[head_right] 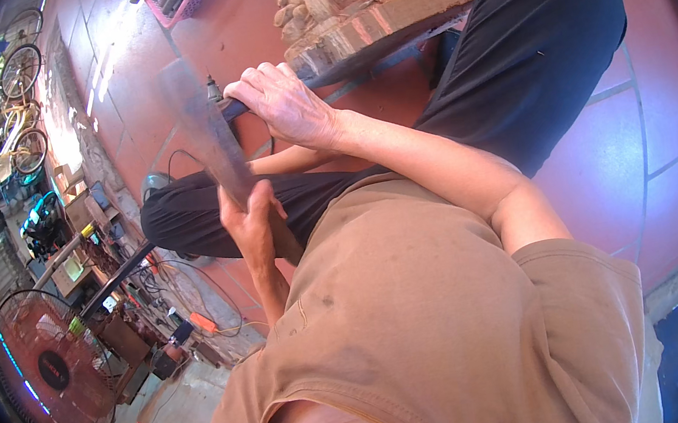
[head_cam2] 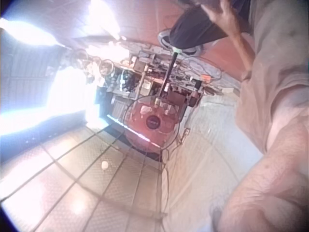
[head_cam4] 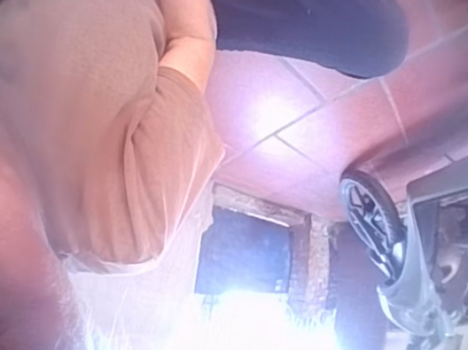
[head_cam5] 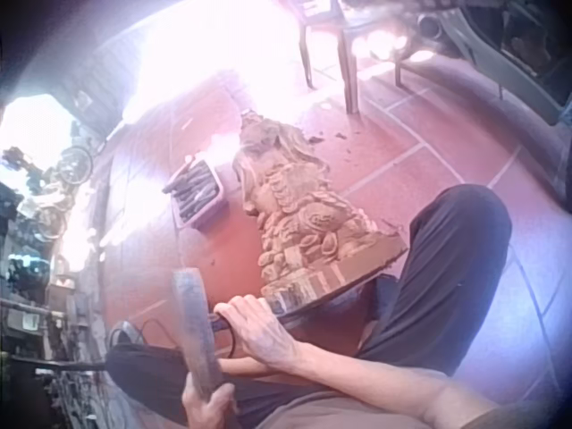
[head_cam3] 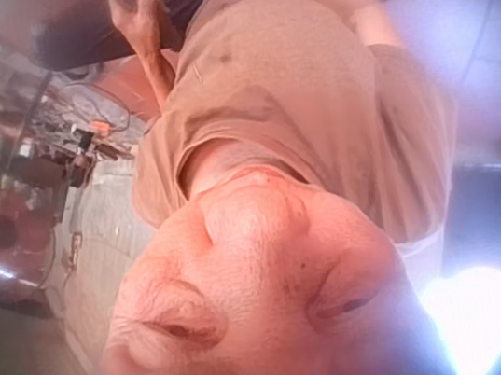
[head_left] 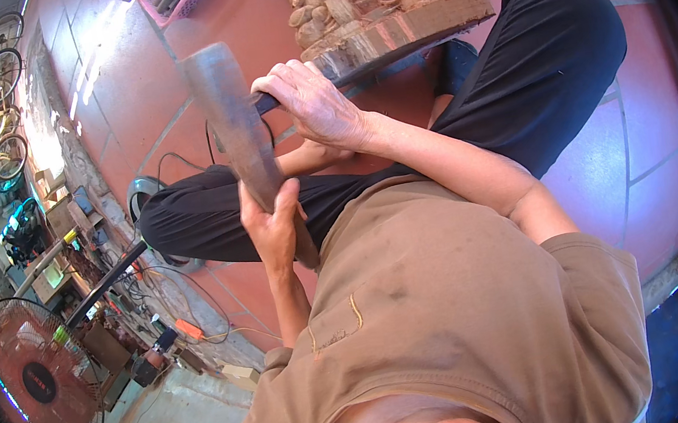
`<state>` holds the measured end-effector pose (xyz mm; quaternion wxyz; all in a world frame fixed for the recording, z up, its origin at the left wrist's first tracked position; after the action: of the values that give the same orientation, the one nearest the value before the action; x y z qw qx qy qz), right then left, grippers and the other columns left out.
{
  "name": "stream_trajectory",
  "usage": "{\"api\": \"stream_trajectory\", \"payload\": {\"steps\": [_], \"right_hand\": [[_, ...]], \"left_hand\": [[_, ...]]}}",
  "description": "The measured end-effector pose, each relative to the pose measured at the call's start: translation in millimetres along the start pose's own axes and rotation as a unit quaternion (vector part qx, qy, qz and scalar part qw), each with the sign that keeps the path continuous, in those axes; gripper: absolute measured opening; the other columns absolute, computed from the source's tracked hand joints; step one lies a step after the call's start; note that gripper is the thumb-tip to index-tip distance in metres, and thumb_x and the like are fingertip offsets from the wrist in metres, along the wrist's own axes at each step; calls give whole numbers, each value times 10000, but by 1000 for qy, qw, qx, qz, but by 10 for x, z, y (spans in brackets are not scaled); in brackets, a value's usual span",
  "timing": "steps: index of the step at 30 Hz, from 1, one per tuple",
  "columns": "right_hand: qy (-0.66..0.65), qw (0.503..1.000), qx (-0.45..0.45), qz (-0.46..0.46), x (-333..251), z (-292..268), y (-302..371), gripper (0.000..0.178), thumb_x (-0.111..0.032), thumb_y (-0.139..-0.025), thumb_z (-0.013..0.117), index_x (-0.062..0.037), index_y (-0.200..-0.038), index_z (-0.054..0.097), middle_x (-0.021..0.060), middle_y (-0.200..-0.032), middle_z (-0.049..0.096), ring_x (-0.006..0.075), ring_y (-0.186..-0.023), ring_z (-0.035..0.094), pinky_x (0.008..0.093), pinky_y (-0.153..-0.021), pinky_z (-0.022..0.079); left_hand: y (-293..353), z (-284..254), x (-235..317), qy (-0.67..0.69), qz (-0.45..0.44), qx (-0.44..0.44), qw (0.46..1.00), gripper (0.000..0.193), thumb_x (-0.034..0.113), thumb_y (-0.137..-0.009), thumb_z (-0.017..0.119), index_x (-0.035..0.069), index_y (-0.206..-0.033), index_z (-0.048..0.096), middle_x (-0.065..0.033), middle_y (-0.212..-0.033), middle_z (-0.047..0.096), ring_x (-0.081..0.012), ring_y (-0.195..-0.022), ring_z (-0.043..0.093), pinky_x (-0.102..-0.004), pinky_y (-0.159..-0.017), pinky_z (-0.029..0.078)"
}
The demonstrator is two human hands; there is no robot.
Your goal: The person carves a wooden block using a chisel and mallet while sitting cross-legged on the floor. They repeatedly strike the chisel to shape the wood and later switch to a rotary tool to refine details.
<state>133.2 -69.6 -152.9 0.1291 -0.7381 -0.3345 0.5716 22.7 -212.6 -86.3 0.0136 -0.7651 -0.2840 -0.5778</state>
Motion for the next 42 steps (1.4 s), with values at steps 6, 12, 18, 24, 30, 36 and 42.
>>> {"api": "stream_trajectory", "payload": {"steps": [6, 12, 18, 24, 30, 36, 42], "right_hand": [[-3, 1000, 12, 3, 37, 17, 4, 424, 70, -772, 592, -65, -1172, 548, 110, -973, 560, 321, -903, 547, 407, -789, 434], [-1, 1000, 8, 3, 22, 1, -2, 400, 49, -790, 608, -63, -1169, 547, 111, -965, 559, 322, -894, 547, 411, -785, 435], [1, 1000, 8, -1, 27, 14, -1, 395, 57, -786, 603, -68, -1159, 556, 106, -954, 560, 322, -884, 547, 405, -776, 439], [-65, 996, 48, 47, 49, -109, -66, 351, 27, -838, 640, -72, -1162, 549, 127, -954, 583, 341, -895, 587, 416, -782, 479], [-251, 905, 162, 303, 404, -427, -183, 190, -68, -940, 666, -64, -1102, 567, 50, -942, 640, 165, -894, 612, 315, -793, 494], [-339, 855, 160, 358, 431, -753, -109, 196, -138, -957, 705, -104, -1143, 649, -45, -996, 627, 62, -964, 584, 256, -879, 473], [-367, 825, 204, 379, 508, -807, 86, 237, -128, -972, 680, -99, -1194, 603, 5, -1048, 645, 137, -1015, 655, 329, -906, 539]], "left_hand": [[10, -5, 69, 58, 20, 26, 998, 392, 130, -928, 646, -35, -1258, 516, -70, -742, 564, -136, -546, 545, -263, -482, 474], [11, -21, 120, 91, 72, 28, 993, 403, 162, -928, 664, -36, -1249, 523, -68, -744, 569, -136, -546, 553, -270, -482, 480], [-32, -71, 26, 23, -19, -14, 999, 401, 180, -930, 671, -24, -1245, 530, -57, -739, 570, -129, -553, 553, -255, -475, 472], [-53, -115, 40, 98, 0, 33, 995, 404, 181, -955, 637, -46, -1264, 510, -74, -720, 568, -138, -528, 549, -259, -469, 479], [-32, -135, 16, 94, -12, 35, 995, 416, 186, -946, 649, -45, -1264, 512, -69, -721, 571, -133, -523, 550, -258, -464, 484], [-67, -65, -2, 91, -28, 19, 995, 447, 197, -925, 674, -43, -1267, 515, -62, -728, 573, -128, -529, 550, -254, -470, 482], [-135, -47, 21, 71, -19, 5, 997, 463, 203, -916, 685, -53, -1264, 517, -59, -730, 570, -124, -524, 545, -245, -468, 467]]}}
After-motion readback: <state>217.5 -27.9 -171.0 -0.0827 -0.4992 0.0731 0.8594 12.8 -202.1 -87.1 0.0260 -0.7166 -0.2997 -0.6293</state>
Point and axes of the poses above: each hand's wrist, its own y-axis away from the middle knuckle, its own z-axis out of the palm, x = y × z, the point moved 2 cm from there along -y, towards the middle knuckle
